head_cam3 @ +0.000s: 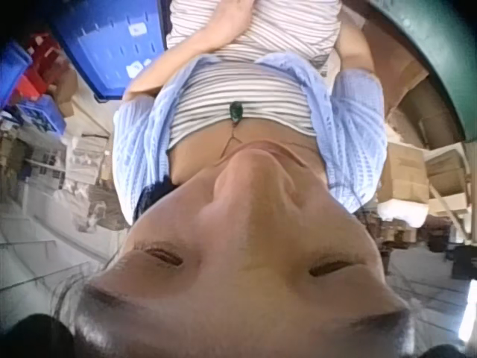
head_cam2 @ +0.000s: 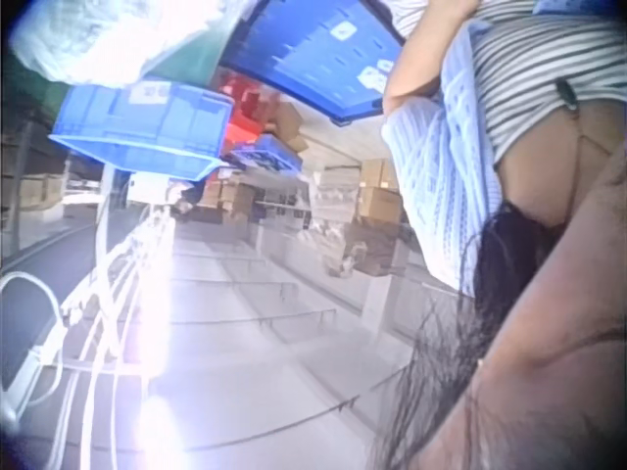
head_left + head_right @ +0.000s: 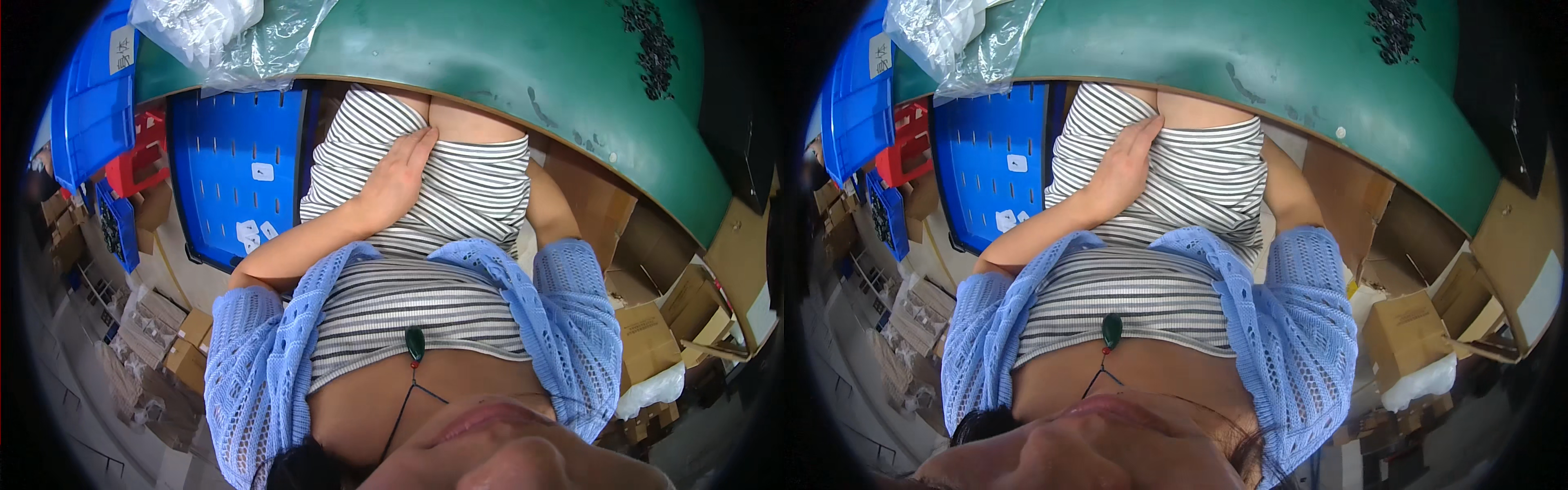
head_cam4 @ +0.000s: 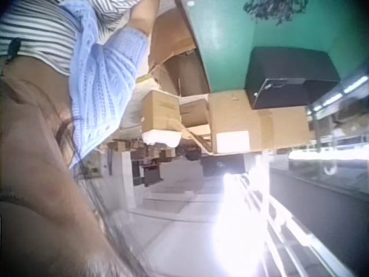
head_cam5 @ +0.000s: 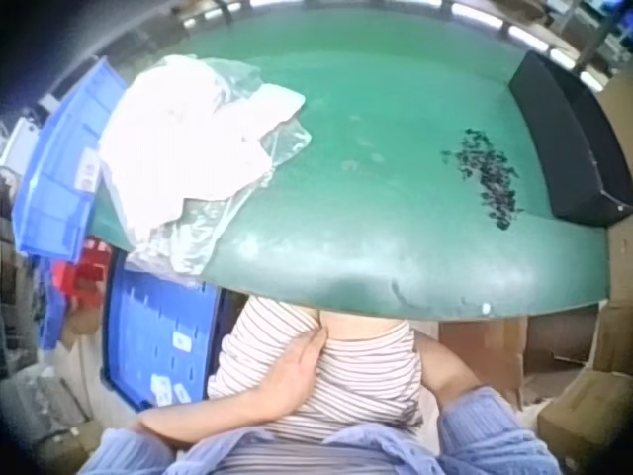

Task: Manually assemble plastic casing components by inserting a small black piece into a white housing.

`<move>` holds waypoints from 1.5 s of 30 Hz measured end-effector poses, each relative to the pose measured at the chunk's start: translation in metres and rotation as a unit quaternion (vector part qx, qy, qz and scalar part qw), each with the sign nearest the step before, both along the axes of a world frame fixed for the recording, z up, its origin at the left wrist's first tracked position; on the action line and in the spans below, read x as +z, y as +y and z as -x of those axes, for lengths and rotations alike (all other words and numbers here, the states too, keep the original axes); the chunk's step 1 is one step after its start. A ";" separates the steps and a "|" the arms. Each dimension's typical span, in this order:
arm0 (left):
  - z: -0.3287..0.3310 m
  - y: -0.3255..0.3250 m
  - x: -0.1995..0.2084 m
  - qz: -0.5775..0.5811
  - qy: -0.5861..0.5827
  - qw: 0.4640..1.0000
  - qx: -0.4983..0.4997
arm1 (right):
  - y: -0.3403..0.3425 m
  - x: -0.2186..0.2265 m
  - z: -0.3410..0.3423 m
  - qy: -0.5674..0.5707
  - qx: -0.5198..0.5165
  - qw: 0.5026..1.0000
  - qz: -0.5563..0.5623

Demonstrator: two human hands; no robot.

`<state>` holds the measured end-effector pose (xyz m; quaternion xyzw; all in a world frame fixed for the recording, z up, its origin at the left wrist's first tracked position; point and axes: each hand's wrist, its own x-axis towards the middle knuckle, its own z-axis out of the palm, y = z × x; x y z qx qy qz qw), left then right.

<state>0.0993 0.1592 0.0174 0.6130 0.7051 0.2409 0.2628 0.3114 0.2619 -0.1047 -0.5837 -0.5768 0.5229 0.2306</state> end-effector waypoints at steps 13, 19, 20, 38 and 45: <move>0.006 0.006 -0.007 -0.003 0.026 0.999 -0.030 | -0.030 -0.055 -0.014 -0.113 0.139 0.983 -0.052; 0.008 0.015 0.003 -0.085 -0.002 0.996 0.000 | -0.020 -0.047 -0.027 -0.179 0.160 0.963 -0.124; 0.007 0.016 0.011 -0.095 -0.005 0.995 -0.008 | -0.014 -0.044 -0.030 -0.193 0.160 0.958 -0.139; 0.024 0.142 0.139 -0.093 -0.296 0.951 -0.011 | 0.099 0.252 0.063 0.103 0.143 0.897 -0.405; 0.061 0.212 0.122 -0.108 -0.498 0.856 0.085 | 0.196 0.239 0.086 -0.284 0.196 0.786 -0.513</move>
